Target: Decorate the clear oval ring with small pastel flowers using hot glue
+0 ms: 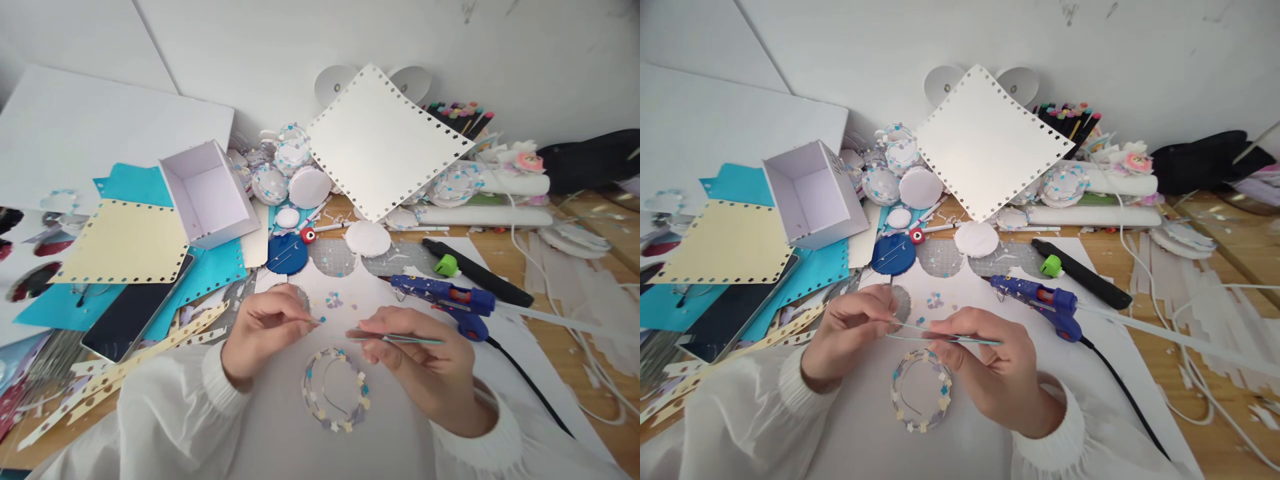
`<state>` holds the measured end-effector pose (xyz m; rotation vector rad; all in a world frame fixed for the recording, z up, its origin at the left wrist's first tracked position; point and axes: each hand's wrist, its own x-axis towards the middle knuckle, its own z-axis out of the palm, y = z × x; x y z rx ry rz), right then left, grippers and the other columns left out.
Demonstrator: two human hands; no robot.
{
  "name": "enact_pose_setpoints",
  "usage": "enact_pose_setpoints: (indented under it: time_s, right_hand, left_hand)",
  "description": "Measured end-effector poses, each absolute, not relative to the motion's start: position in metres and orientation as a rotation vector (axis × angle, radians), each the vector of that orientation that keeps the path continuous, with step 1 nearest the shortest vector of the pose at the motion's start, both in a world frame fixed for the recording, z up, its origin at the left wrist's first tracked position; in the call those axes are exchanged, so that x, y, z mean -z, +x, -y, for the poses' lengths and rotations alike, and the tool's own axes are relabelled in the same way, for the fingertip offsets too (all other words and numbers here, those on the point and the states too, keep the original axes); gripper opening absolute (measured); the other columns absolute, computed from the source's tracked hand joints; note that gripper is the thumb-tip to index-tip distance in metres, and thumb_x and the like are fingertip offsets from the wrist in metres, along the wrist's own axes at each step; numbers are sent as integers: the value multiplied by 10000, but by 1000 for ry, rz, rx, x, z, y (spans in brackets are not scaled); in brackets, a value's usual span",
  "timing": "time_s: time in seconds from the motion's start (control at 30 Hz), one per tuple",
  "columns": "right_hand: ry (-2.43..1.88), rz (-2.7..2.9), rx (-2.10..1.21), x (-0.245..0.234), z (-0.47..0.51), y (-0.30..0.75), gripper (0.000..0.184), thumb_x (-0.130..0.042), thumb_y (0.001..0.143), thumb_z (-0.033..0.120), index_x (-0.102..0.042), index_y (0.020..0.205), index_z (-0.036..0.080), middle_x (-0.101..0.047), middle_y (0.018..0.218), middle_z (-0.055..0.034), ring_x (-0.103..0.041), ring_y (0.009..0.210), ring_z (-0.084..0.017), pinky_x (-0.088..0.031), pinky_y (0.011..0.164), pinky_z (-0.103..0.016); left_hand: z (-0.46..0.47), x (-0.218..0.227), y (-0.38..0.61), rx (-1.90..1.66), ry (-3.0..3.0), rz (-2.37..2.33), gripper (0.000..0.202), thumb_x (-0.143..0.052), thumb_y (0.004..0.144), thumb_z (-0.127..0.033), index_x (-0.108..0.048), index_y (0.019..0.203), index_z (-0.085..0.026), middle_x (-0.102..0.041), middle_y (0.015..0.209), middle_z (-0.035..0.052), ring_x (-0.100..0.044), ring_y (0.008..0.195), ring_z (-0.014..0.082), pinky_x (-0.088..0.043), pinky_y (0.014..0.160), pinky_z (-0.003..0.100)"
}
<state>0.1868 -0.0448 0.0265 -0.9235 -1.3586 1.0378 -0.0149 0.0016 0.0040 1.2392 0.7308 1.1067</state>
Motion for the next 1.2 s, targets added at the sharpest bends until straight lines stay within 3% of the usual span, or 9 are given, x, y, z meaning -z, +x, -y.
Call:
enact_pose_setpoints:
  time_s: [0.17,0.57,0.8,0.93,1.03,1.2]
  right_hand:
    - [-891,1388,-980,-26,44,188,214,-678,792,148,-744,939,289,-681,645,-19,-612,545,-154,-475,446,-273]
    - [-738,1464,-771,-24,43,189,209,-629,832,121,-719,1001,205,-657,651,-32,-593,549,-151,-470,437,-273]
    - [-642,1730,-532,-22,42,191,418,-573,796,-24,-668,1145,186,-691,804,-67,-631,642,-161,-503,498,-300]
    - [-647,1716,-582,-20,43,188,518,-524,758,-105,-654,1167,184,-681,840,-72,-645,692,-165,-528,527,-300]
    - [-680,1658,-663,-20,43,185,478,-524,772,-94,-676,1118,199,-662,839,-57,-635,677,-147,-531,528,-280]
    - [-772,1488,-915,-21,40,183,226,-563,843,53,-680,972,197,-649,824,-41,-635,743,-149,-551,601,-276]
  left_hand:
    - [-1,-9,-15,-1093,1394,-705,103,-741,718,-156,-795,738,-241,-548,578,43,-471,601,161,-368,573,322]
    - [-2,-3,-14,-1100,1476,-552,117,-708,716,-95,-756,730,-201,-492,558,8,-427,578,132,-362,567,300]
    - [-6,2,-14,-1130,1374,-576,108,-716,733,-99,-739,706,-201,-503,589,2,-466,611,125,-381,565,277]
    - [-5,4,-14,-1144,1360,-600,97,-719,735,-116,-734,689,-200,-504,587,4,-463,602,124,-380,553,272]
    - [-4,3,-12,-1151,1370,-624,99,-716,731,-114,-731,679,-196,-495,575,1,-457,588,121,-371,536,267]
    - [-3,0,-10,-1144,1411,-635,113,-711,719,-89,-733,665,-185,-493,563,2,-467,588,122,-385,536,264]
